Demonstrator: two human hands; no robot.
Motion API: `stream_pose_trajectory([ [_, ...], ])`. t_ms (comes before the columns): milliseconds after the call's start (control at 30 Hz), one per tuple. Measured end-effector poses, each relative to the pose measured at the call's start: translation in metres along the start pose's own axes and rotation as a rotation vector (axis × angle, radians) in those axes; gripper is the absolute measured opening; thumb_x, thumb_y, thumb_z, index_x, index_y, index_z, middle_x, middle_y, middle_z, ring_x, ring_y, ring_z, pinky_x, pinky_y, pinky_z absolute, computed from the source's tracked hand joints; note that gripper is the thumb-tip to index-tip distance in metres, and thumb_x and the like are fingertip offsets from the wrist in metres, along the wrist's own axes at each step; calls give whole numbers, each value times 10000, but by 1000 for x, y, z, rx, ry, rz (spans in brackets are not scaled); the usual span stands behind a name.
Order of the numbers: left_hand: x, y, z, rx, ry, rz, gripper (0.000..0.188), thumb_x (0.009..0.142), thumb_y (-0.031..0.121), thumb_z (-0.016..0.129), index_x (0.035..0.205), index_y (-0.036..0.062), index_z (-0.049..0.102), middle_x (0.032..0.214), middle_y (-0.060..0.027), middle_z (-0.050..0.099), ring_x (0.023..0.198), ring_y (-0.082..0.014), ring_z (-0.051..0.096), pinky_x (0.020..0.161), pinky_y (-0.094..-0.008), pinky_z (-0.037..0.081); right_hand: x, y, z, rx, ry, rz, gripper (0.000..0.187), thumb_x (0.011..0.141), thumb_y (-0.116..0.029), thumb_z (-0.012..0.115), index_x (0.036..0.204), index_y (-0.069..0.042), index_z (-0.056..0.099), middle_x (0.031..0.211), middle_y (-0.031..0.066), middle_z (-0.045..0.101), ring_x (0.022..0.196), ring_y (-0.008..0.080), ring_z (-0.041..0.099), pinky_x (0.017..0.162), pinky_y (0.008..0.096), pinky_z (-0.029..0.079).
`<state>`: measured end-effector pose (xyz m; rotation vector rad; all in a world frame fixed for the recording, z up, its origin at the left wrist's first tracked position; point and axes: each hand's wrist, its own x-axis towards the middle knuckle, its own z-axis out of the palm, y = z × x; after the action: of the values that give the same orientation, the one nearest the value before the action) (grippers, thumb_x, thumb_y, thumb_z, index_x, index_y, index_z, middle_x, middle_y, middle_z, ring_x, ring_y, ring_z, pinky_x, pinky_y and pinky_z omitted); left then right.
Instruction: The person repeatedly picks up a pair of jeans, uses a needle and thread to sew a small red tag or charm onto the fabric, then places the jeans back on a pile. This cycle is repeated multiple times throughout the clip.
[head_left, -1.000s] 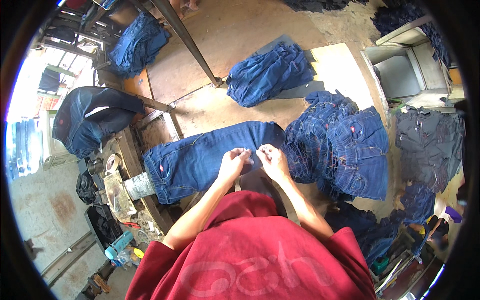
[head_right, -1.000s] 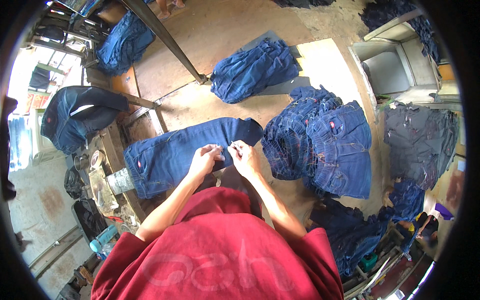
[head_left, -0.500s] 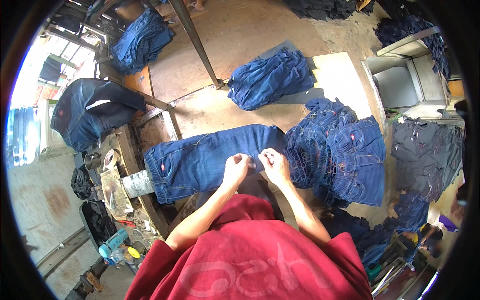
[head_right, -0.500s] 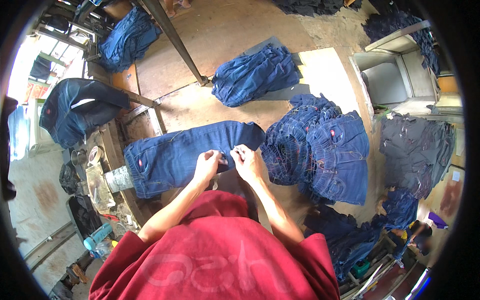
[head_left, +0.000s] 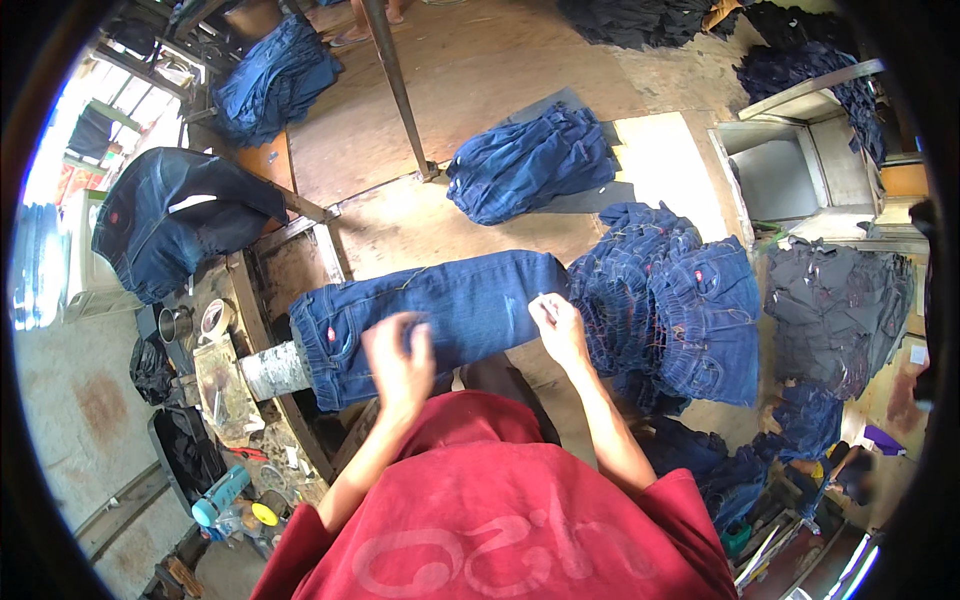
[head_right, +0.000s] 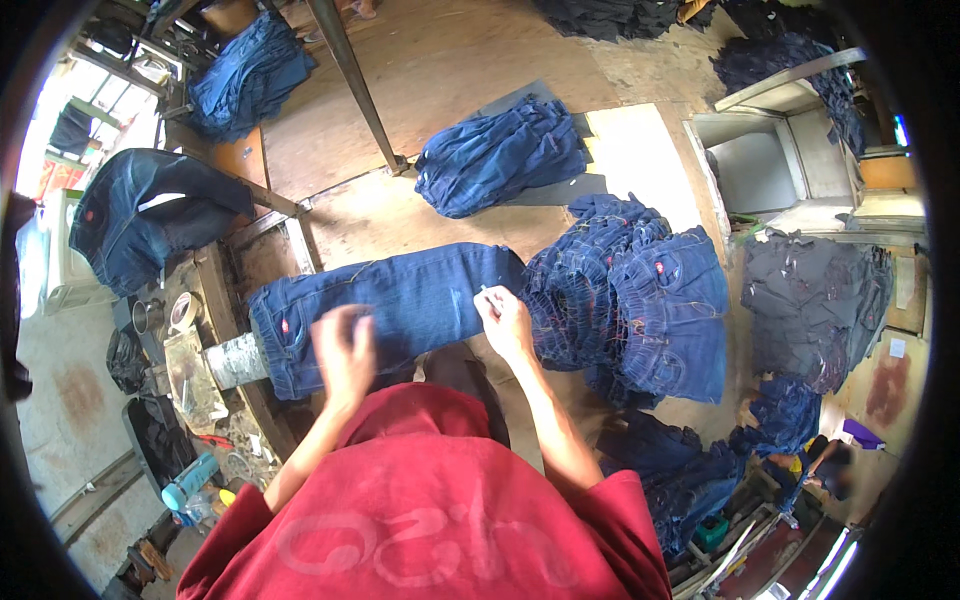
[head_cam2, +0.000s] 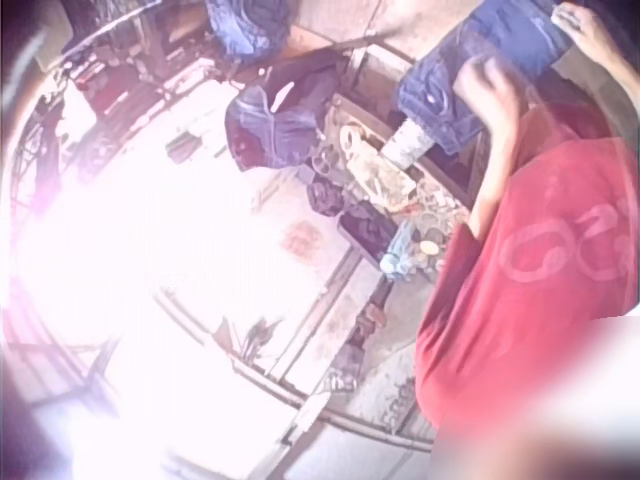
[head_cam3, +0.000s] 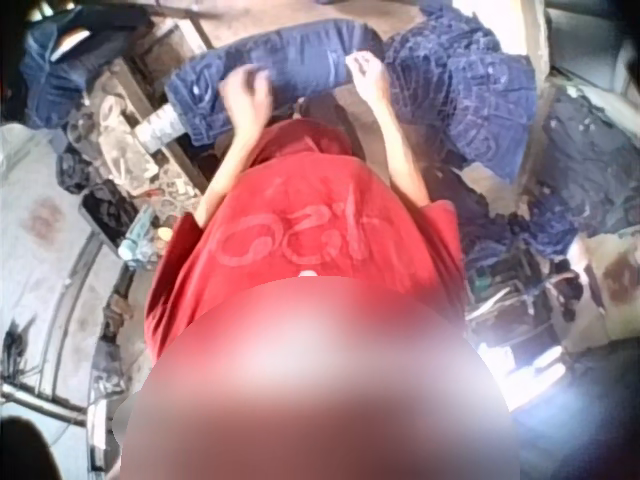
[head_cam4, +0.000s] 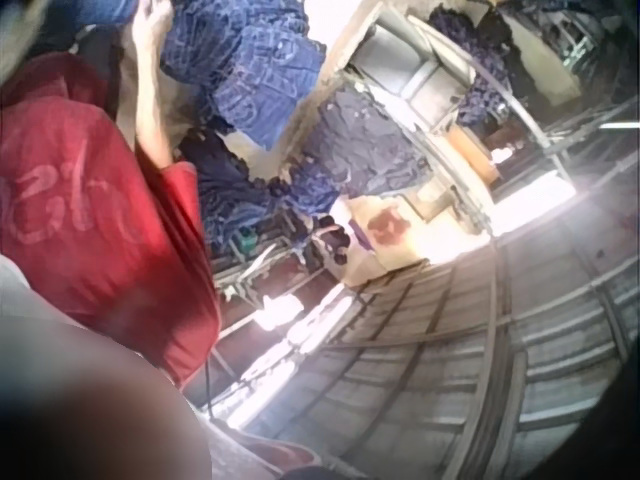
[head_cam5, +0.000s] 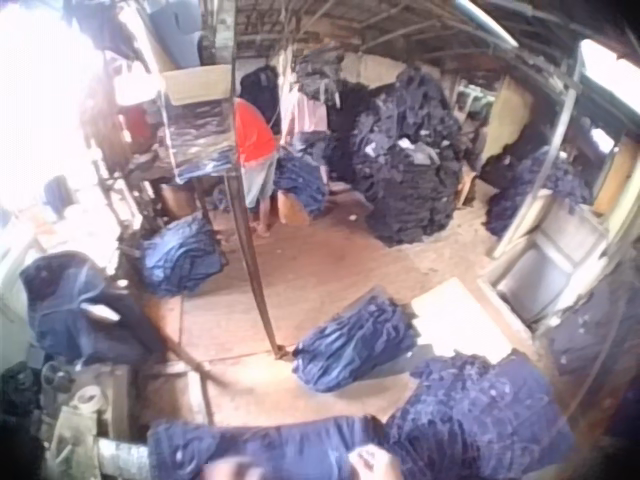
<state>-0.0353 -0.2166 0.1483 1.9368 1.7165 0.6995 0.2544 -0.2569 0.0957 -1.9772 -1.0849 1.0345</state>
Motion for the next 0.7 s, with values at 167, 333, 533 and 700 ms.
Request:
stream_pose_trajectory([
  [167,-7,-87,-76,269,237,-526,795,784,413,986,1323,-51,629,1268,-256,672,1266,-442,591,1101,-523,454,-14,8,-6,175,324,76,318,1116,-249,670,1338,-39,578,1080,49,660,904,102,574,765,265,503],
  [333,-6,-115,-86,-422,14,-608,448,906,277,914,1160,-44,734,1071,-120,788,895,-309,720,916,-441,573,-31,9,-8,306,270,165,194,1144,-199,609,1239,-31,628,1005,21,606,918,120,562,796,297,489],
  [533,35,-122,-104,-1391,-613,-1118,379,1007,216,770,1306,-11,721,1232,-173,798,1080,-319,791,1010,-502,637,-55,-16,21,295,197,48,152,1158,-136,553,1262,-83,651,850,-91,484,671,1,398,567,193,322],
  [700,51,-114,-78,-1444,-731,-1031,387,955,118,764,1293,-60,703,1220,-208,794,1042,-351,798,999,-521,651,-77,-31,44,182,156,63,163,1169,-163,533,1236,-84,659,833,-86,482,672,16,398,582,219,340],
])
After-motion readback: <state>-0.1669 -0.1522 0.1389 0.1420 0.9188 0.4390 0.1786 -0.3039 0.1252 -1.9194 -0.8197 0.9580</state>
